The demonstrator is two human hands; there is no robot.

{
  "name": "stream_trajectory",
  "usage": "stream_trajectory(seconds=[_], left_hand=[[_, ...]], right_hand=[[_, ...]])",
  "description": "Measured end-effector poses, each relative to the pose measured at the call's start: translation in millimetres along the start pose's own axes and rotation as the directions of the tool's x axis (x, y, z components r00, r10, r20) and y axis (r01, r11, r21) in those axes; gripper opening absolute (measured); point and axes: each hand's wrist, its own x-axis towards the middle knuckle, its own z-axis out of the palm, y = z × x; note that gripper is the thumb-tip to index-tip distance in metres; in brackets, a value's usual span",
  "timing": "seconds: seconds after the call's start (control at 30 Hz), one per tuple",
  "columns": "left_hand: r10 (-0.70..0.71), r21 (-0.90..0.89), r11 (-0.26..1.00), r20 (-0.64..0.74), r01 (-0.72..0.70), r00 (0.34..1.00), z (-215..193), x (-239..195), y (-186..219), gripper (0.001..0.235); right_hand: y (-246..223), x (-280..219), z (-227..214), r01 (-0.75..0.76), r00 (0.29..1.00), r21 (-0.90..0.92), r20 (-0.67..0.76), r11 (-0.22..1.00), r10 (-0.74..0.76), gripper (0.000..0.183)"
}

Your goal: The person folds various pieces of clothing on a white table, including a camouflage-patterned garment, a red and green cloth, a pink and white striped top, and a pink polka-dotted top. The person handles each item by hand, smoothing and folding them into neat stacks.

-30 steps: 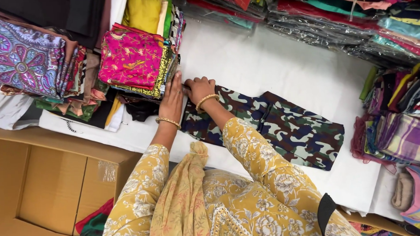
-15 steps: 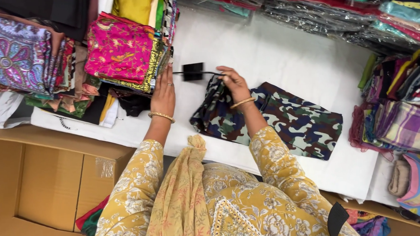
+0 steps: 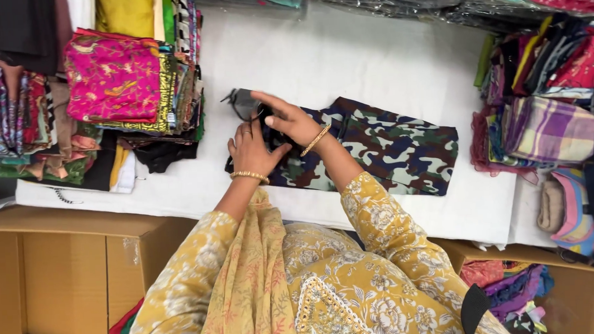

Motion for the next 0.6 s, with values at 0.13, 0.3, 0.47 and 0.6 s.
stream_trajectory(seconds=[0.13,0.3,0.47,0.6], left_hand=[[-0.199,-0.104,0.976,-0.04,0.194,0.979,30,27,-33,0.086],[-0.316,-0.395,0.883,-0.103,0.253,0.943,77,41,-160,0.036],[-0.418,-0.504,0.76,0.105,0.411,0.902,11,18,-97,0.054],[-0.232,-0.399,0.884,0.078,0.243,0.97,8,17,-72,0.092]], right_hand=[[-20,-27,-36,0.022,0.973,0.018,-0.231,1.0,-0.017,0.048],[16,-157,-104,-0.367,0.654,-0.084,-0.731,0.927,0.193,0.025],[44,-275,-114,-0.718,0.306,-0.2,-0.951,0.667,0.044,0.028],[70,-320,-129,-0.826,0.075,-0.124,-0.991,0.55,-0.111,0.06]])
